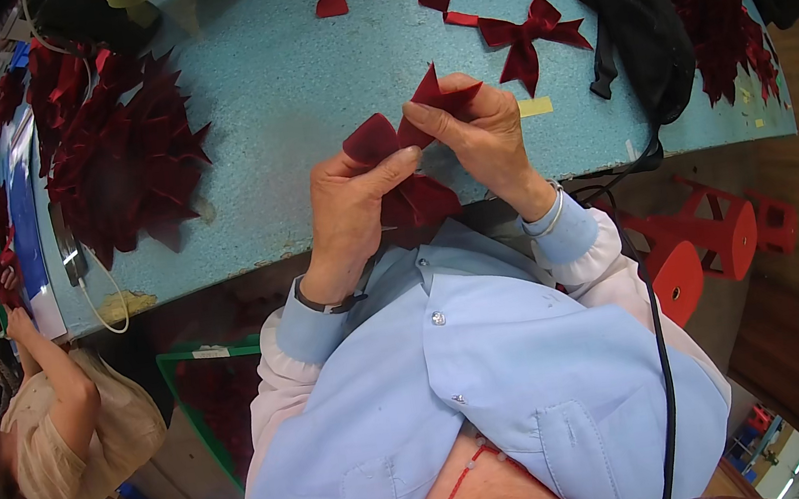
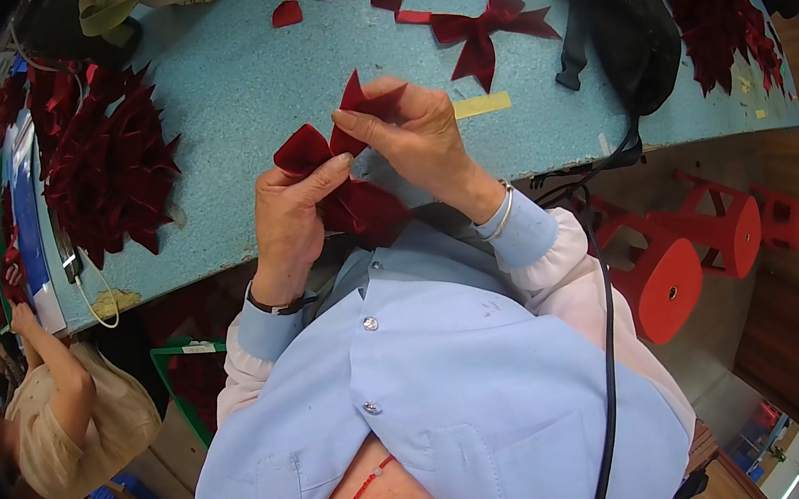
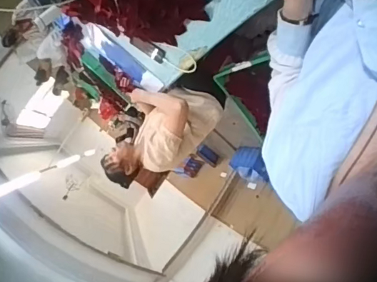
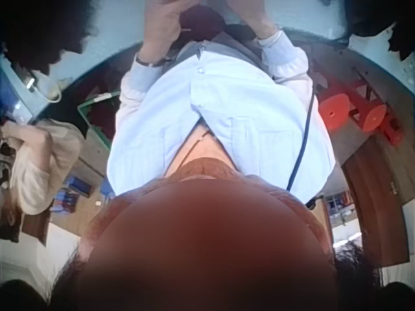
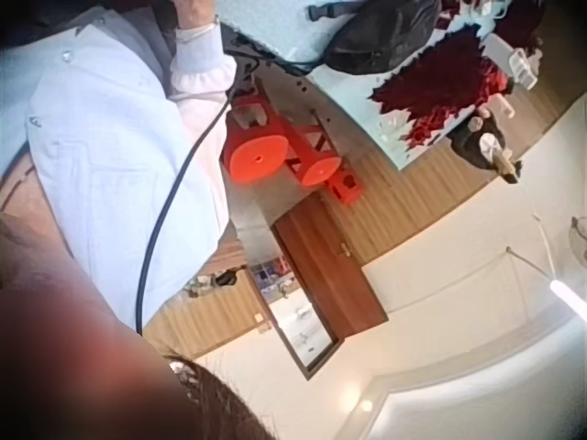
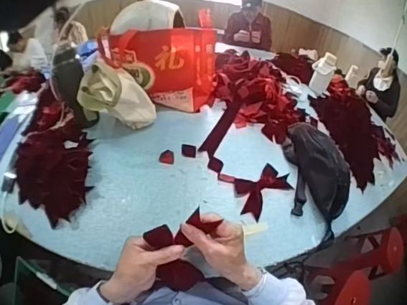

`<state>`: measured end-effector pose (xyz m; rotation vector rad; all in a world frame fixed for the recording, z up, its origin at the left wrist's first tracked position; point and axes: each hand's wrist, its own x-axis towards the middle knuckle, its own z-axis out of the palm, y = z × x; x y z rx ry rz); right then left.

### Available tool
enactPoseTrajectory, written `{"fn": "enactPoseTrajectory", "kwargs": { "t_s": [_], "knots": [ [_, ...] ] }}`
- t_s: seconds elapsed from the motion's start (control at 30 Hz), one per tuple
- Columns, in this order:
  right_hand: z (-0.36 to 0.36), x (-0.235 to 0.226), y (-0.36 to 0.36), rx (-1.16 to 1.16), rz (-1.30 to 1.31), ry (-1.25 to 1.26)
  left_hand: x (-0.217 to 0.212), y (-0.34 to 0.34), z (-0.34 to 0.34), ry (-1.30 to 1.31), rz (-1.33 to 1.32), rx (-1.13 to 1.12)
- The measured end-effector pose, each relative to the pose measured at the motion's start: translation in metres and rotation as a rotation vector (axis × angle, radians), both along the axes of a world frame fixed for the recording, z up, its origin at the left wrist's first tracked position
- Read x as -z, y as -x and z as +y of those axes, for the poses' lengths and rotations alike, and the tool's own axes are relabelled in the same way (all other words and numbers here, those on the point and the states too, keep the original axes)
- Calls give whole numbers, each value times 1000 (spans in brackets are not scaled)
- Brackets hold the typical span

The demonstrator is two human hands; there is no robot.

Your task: The person is seen folding and assembling red decorative ribbon bows at a workstation.

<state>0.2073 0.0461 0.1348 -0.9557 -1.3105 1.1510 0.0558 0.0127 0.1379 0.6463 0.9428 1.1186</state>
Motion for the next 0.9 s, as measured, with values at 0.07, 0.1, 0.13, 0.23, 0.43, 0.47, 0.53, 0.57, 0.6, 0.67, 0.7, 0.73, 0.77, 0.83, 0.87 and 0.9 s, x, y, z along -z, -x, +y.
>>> {"fn": "enactPoseTrajectory", "kwargs": {
  "t_s": [0.07, 0.1, 0.13, 0.23, 0.43, 0.47, 0.53, 0.57, 0.6, 0.67, 0.7, 0.73, 0.77, 0.83, 0.87, 0.9],
  "knots": [
    [3, 4, -4, 4, -32, 11, 4, 1, 1, -4, 30, 0],
    [4, 7, -5, 7, -66, 19, 5, 1, 1, -3, 31, 1],
    [5, 8, -5, 9, -100, 28, 5, 2, 2, 8, 29, -2],
    [3, 8, -2, 19, -80, 155, 8, 6, 2, 29, 24, -13],
    [12, 20, -5, 162, 70, 231, 13, 34, -6, 98, 44, 79],
    [12, 16, -3, 171, 7, 26, 13, 40, -9, 104, 59, 119],
    [10, 5, 6, 191, -115, -382, 12, 52, -14, 88, 76, 152],
    [7, -1, 13, 190, -117, -381, 12, 54, -14, 68, 88, 192],
    [2, -9, 23, 94, -222, -365, 11, 56, -15, 49, 100, 232],
    [-5, -20, 37, -101, -430, -329, 7, 56, -17, 53, 74, 238],
    [-4, -22, 35, -102, -430, -329, 4, 55, -18, 56, 50, 244],
    [-3, -23, 32, -215, -472, -212, 3, 55, -18, 60, 26, 251],
    [-1, -24, 28, -327, -511, -92, 3, 55, -18, 60, 25, 250],
    [1, -28, 26, -438, -549, 28, 3, 55, -15, 56, 20, 272],
    [2, -31, 27, -443, -577, 108, 4, 55, -13, 55, 18, 283],
    [4, -34, 28, -447, -605, 187, 4, 55, -13, 55, 18, 283]
  ]
}}
